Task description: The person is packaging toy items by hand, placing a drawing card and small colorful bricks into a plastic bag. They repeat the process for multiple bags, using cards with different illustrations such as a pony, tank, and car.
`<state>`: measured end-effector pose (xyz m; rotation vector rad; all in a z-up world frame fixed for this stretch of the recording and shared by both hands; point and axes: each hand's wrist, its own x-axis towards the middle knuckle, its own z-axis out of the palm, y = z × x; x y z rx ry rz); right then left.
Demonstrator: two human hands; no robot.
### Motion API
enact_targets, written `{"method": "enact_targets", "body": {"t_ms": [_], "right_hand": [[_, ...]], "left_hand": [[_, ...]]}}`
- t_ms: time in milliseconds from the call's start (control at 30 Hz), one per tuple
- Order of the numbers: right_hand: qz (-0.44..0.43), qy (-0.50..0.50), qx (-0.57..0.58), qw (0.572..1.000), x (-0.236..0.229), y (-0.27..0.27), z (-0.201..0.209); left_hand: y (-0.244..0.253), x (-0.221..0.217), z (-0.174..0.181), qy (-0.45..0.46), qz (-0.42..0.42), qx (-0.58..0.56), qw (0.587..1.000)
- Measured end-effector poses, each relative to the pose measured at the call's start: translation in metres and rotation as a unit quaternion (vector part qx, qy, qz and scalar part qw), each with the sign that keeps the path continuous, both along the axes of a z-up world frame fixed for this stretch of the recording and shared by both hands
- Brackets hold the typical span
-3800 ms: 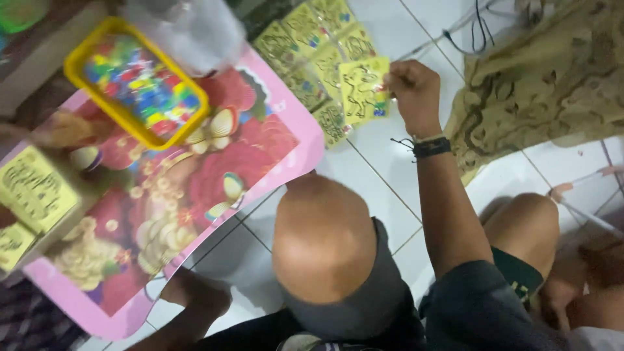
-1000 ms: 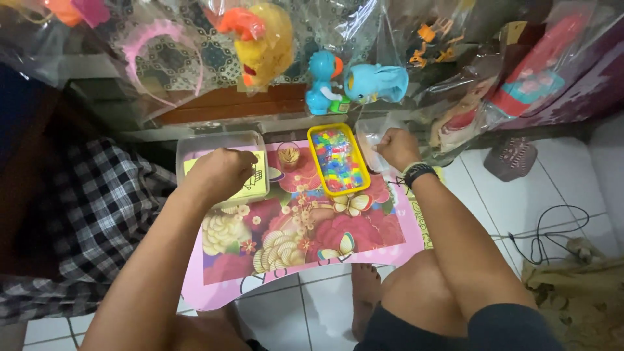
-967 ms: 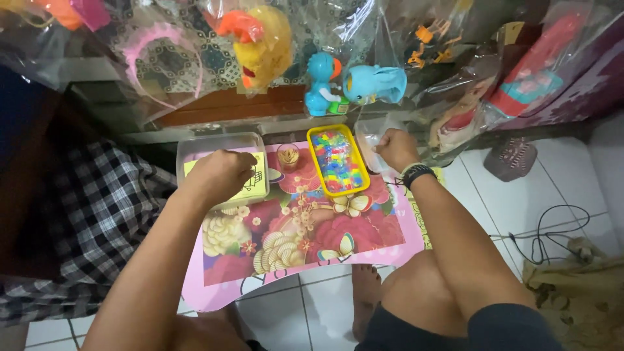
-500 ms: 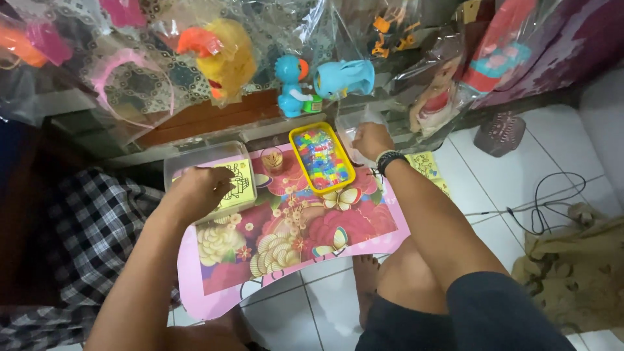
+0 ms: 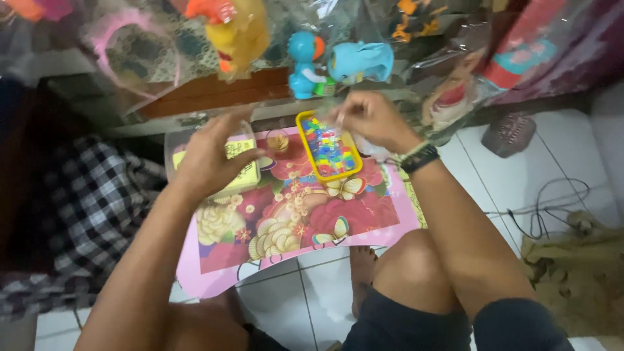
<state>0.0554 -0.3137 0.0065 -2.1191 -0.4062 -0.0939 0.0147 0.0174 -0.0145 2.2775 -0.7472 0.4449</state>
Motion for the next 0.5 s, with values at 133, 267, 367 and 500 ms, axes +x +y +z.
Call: {"method": "enact_targets", "body": {"t_ms": [133,267,367,500], "right_hand": [[0.200,0.133,0.067,0.968,-0.025,0.035,0.026],[0.225,0.133,0.091,0.961,-0.036,0.051,0.039],[0.165,0.083,0.085,0.979,-0.024,0.046,0.016],[0.114,0.062,0.118,0.984,-0.023,0.051,0.003]], "left_hand": [[-0.032,-0.012,0.018,0.099,-0.093,-0.142,0.980],[-0.046,-0.022,0.024,0.163,-0.092,-0.143,0.972],[-0.048,-0.022,0.026,0.228,-0.083,-0.155,0.958],[-0.049,-0.020,0.022,0.375,-0.072,-0.267,0.885]]}}
